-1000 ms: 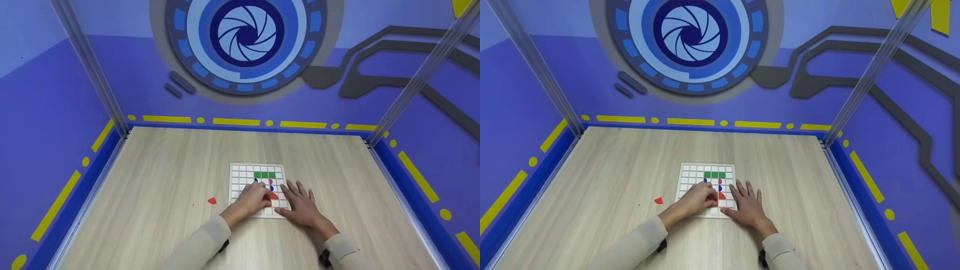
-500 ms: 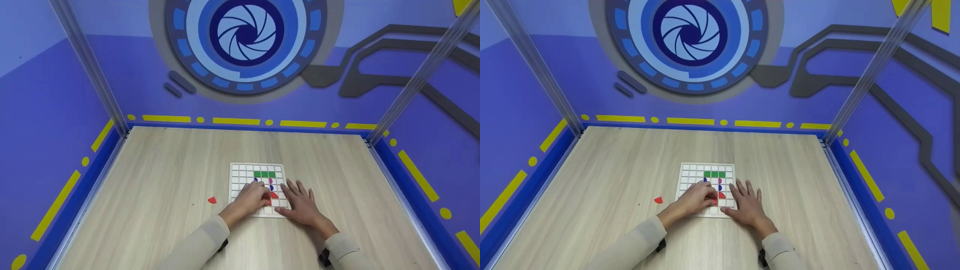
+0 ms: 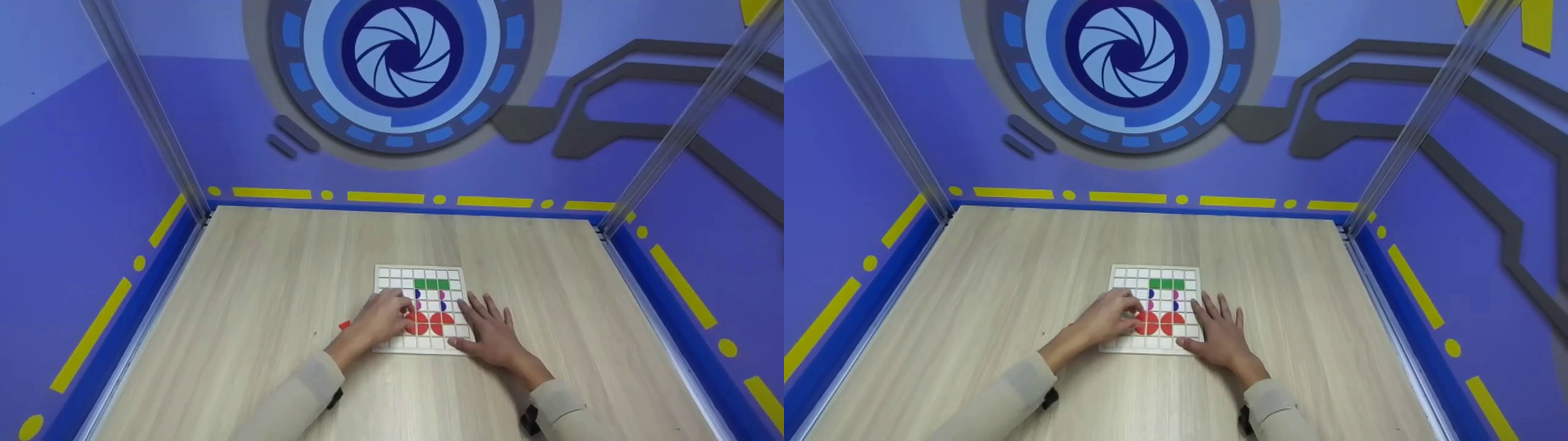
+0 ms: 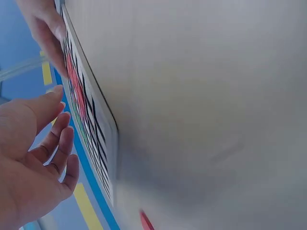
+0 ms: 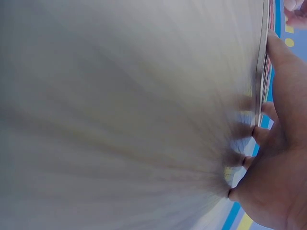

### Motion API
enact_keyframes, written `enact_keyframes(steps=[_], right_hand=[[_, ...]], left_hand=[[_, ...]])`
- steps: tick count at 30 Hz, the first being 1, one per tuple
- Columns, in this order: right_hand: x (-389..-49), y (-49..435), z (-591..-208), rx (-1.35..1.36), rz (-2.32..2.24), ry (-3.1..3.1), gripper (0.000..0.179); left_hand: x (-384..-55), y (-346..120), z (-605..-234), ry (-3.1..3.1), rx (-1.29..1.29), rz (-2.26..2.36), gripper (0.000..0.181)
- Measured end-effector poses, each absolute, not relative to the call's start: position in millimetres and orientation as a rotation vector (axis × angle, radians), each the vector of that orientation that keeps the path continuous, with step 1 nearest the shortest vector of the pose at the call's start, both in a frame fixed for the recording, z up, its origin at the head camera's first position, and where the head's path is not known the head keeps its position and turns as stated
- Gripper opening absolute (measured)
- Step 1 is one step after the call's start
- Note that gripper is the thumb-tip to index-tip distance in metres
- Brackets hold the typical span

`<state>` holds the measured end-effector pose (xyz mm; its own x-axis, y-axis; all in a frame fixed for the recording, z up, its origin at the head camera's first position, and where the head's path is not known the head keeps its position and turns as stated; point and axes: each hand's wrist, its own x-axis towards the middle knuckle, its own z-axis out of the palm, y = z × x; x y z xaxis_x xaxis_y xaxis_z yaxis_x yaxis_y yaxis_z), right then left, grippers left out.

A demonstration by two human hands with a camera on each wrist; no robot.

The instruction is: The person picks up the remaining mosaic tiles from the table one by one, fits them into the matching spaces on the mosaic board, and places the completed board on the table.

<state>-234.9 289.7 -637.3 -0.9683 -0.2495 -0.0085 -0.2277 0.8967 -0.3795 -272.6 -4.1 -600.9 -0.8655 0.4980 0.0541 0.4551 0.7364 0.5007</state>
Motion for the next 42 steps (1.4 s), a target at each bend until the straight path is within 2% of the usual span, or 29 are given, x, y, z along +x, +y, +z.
enact_keyframes(steps=[11, 19, 28, 42], right_hand=[[-235.7, 291.5, -638.5, -0.367, -0.568, 2.997, 0.099], [-236.8, 291.8, -642.9, -0.368, -0.563, 2.997, 0.1], [-236.3, 291.3, -641.8, -0.362, -0.566, 2.989, 0.101], [-236.2, 289.3, -639.2, -0.377, -0.589, 2.995, 0.099]], left_hand=[[-278.9, -79.3, -607.6, 2.918, 0.616, 0.899, 0.02], [-275.7, -114.0, -608.1, 2.964, 0.55, 0.905, 0.018], [-268.6, -131.5, -607.7, 2.926, 0.546, 0.813, 0.015], [-265.3, -130.4, -614.1, 2.874, 0.741, 0.877, 0.008]])
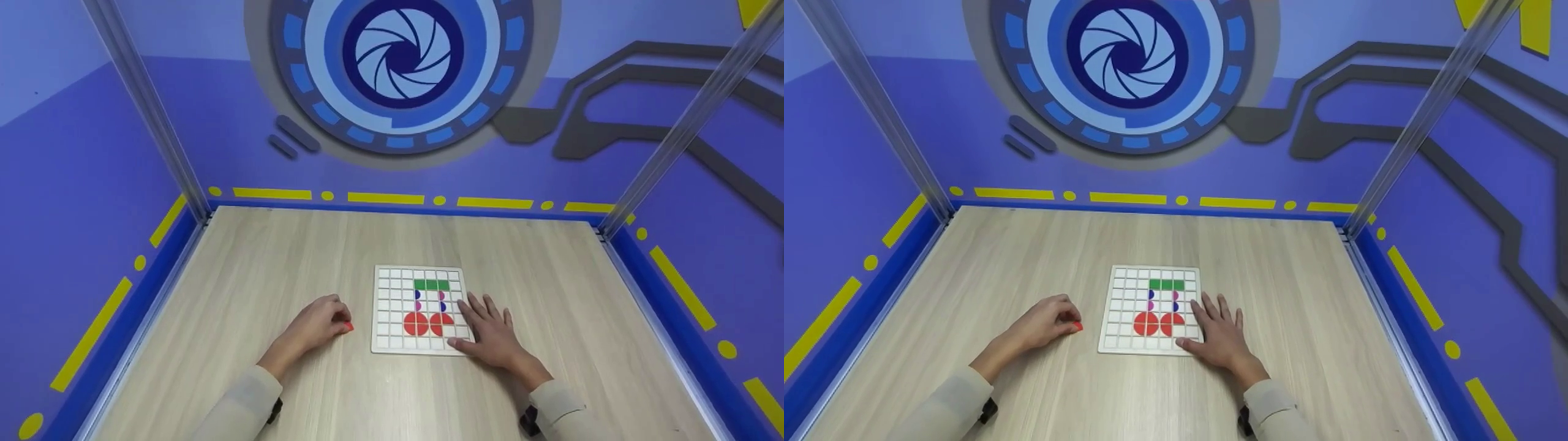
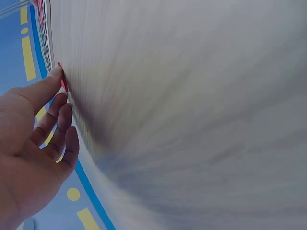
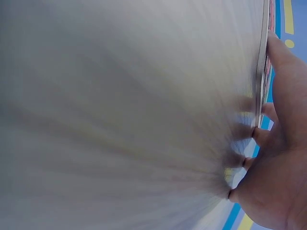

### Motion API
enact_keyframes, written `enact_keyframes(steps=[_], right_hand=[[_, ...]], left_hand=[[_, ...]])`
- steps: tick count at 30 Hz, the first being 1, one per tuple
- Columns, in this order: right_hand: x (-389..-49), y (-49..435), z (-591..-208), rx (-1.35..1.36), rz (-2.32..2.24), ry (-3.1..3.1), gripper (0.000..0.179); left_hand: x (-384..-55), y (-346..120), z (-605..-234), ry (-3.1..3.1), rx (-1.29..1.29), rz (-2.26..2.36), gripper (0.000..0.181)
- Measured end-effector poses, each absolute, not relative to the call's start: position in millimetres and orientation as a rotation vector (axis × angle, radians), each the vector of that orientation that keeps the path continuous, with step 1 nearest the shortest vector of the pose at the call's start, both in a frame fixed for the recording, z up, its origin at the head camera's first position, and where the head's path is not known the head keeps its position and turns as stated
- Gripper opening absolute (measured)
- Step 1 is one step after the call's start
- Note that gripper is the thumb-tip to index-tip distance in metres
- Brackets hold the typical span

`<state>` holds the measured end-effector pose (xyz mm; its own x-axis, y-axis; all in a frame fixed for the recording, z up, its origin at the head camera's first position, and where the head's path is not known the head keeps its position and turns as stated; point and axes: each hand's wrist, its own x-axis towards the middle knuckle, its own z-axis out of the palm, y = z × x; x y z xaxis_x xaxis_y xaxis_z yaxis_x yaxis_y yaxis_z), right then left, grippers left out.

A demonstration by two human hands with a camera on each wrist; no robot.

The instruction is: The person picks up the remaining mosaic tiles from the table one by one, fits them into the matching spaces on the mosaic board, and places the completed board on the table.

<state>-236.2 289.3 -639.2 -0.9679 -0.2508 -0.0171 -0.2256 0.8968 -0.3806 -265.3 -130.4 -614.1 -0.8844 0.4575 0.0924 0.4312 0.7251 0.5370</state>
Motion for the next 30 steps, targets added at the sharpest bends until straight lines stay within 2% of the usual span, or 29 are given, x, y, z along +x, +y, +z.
enact_keyframes(steps=[15, 30], right_hand=[[-235.8, 288.1, -639.6, -0.367, -0.578, 3.018, 0.098], [-236.9, 290.6, -641.9, -0.371, -0.576, 3.008, 0.099]], left_hand=[[-269.3, -131.4, -613.6, 2.793, 0.73, 0.965, 0.014], [-264.5, -129.2, -613.7, 2.79, 0.692, 1.028, 0.011]])
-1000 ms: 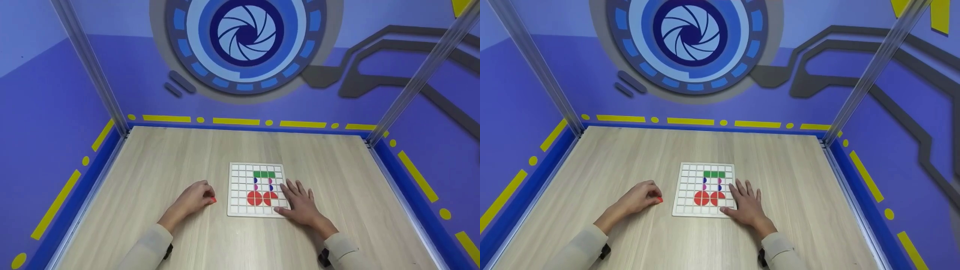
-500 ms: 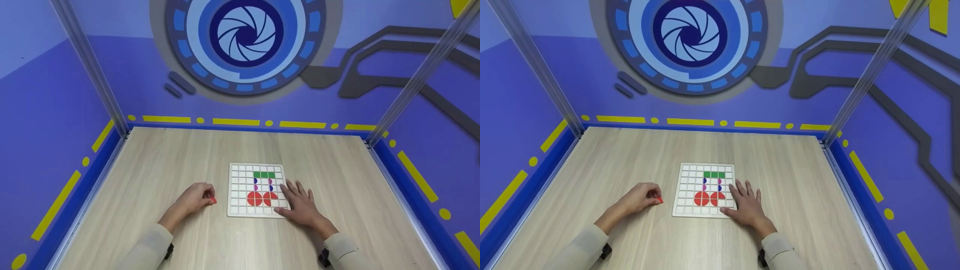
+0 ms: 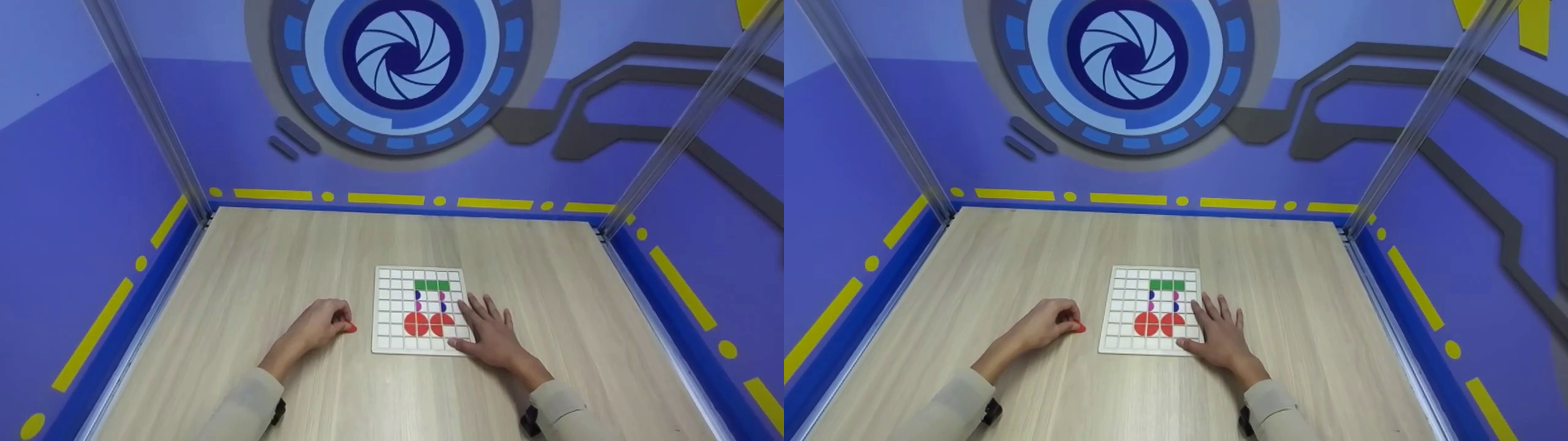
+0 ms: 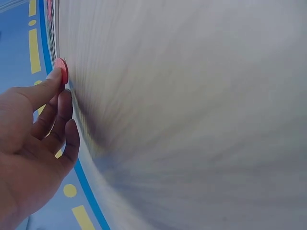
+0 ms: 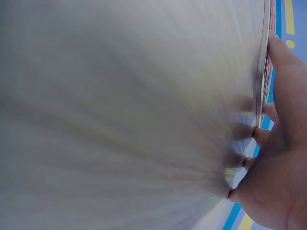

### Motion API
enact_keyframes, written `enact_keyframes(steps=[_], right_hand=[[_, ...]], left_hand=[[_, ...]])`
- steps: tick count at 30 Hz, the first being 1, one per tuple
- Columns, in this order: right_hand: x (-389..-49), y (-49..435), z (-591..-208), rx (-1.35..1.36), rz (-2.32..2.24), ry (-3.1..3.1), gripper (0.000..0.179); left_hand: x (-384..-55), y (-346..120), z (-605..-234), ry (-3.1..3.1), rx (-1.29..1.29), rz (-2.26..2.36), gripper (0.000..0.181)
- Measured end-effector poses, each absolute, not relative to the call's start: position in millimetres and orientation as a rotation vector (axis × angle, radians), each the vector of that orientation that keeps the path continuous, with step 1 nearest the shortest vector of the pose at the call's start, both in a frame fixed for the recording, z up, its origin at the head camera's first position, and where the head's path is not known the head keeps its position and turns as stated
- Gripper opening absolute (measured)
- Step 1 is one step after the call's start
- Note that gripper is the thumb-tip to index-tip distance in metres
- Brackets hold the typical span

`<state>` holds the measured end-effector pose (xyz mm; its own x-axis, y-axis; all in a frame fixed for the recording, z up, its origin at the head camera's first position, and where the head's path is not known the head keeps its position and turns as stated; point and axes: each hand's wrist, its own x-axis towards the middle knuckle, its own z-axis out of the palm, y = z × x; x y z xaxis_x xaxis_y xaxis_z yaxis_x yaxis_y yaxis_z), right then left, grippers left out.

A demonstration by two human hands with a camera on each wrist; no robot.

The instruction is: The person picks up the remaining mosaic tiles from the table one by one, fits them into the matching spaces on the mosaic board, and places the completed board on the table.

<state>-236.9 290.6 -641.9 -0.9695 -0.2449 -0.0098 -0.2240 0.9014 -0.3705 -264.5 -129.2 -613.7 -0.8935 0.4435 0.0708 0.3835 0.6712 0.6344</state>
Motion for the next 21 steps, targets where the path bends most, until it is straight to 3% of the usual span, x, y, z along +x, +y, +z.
enact_keyframes(steps=[21], right_hand=[[-237.1, 289.1, -640.3, -0.376, -0.576, 2.997, 0.099]], left_hand=[[-261.6, -100.8, -606.3, 2.728, 0.774, 1.165, 0.011]])
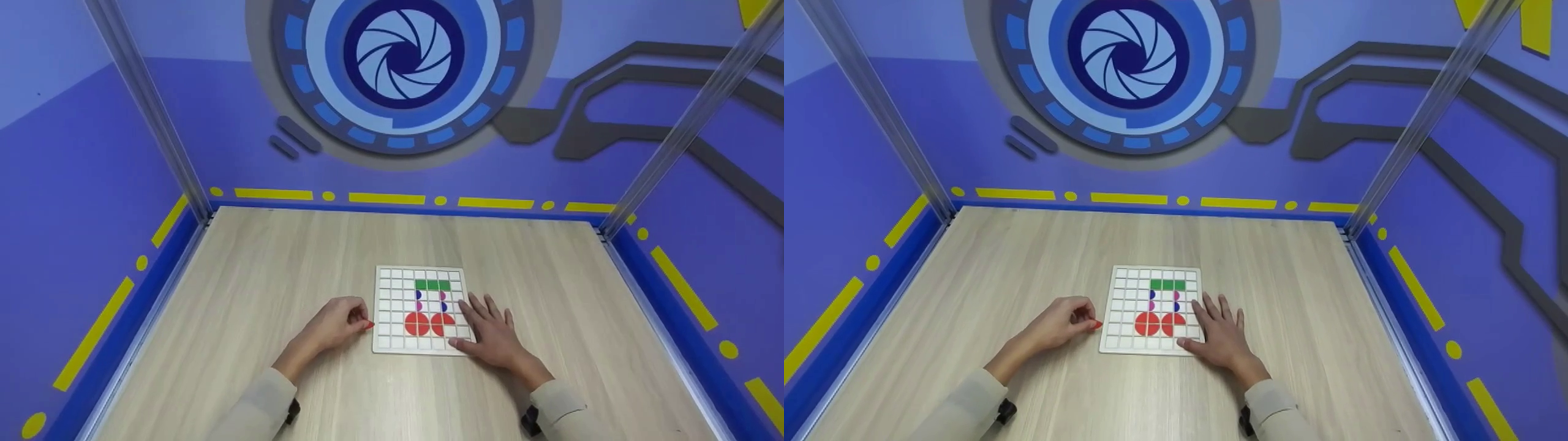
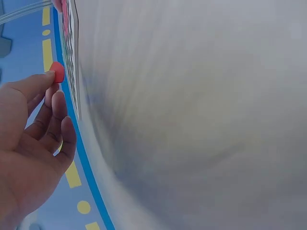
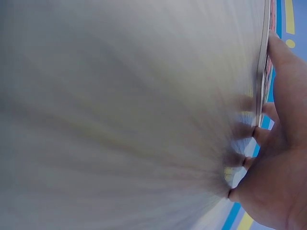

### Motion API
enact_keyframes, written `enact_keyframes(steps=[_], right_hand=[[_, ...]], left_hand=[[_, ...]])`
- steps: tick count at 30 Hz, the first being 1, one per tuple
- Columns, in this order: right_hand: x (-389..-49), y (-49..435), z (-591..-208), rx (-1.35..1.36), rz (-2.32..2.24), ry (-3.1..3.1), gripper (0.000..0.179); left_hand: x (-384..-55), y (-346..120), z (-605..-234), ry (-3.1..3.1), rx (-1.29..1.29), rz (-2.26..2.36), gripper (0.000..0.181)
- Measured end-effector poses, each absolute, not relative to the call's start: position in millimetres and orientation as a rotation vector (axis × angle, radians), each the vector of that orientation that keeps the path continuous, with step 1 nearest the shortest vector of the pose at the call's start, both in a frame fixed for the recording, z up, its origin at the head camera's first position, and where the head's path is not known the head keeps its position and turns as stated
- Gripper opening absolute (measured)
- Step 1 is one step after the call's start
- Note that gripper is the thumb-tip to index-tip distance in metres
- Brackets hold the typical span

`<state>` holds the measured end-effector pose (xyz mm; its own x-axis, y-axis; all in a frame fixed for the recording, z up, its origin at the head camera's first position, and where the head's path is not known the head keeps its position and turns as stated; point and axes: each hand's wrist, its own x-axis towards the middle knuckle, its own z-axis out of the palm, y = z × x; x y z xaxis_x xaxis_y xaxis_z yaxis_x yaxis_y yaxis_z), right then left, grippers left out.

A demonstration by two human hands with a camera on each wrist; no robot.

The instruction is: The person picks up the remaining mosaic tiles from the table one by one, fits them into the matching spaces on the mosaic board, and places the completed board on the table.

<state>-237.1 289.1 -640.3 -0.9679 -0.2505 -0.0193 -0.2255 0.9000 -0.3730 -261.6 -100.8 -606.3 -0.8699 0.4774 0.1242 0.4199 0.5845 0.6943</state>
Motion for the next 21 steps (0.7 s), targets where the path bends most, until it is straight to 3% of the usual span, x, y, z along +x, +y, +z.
enact_keyframes(steps=[21], right_hand=[[-237.5, 290.4, -640.6, -0.367, -0.585, 2.993, 0.099]], left_hand=[[-263.2, -49.1, -603.0, 2.612, 0.825, 1.29, 0.008]])
